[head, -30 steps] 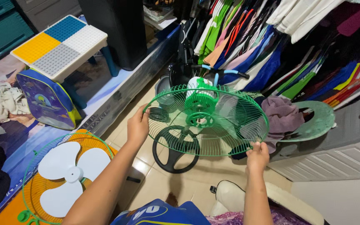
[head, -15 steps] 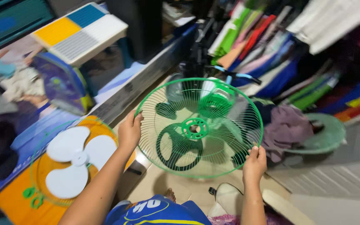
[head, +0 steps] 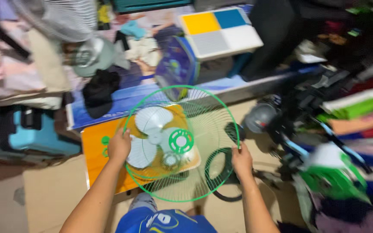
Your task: The person disassembles a green table fan by removing the front grille, fan blades, and rear grille. They then use a screwdriver to loosen a screw on the motor housing.
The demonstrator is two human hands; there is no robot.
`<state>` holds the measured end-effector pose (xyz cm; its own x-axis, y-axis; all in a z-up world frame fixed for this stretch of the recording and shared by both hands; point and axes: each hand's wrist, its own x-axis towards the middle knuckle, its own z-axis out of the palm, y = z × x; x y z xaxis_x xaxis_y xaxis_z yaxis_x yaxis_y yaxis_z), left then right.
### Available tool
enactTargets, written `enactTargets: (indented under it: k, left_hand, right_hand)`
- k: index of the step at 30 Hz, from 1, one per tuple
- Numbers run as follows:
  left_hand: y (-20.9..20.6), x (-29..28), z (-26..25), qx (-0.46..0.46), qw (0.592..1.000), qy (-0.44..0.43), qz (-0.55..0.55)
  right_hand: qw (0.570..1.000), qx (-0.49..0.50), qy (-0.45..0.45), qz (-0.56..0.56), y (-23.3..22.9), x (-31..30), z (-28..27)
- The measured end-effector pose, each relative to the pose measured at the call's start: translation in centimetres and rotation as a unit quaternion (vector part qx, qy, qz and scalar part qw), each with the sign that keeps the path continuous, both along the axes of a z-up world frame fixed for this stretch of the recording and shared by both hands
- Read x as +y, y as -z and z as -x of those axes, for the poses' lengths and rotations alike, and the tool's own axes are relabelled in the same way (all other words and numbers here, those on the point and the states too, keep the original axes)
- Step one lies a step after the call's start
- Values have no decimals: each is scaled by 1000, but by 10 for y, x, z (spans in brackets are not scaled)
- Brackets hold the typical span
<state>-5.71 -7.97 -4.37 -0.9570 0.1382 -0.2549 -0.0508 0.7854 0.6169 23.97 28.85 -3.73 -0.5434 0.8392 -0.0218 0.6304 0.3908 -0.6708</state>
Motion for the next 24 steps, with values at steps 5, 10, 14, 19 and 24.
enactTargets:
  k: [5,10,14,19,24]
  left_hand:
    - [69,-53,59,-84,994,-30,69]
    - [165,-69,105,-126,991,-6,45]
    - [242,-66,119,-100,992,15,79]
    - [299,-68,125,-127,990,18,53]
    - [325,-71,119,-131,991,8,28]
  right_hand:
    - [995,-54,-74,37,55,-27,106]
    - [977,-157,13,141,119,-41,173]
    - [961,-194,76,180,158,-45,195]
    - [965,-168,67,191,186,-39,207]
    - [970,-183,55,148,200,-41,210]
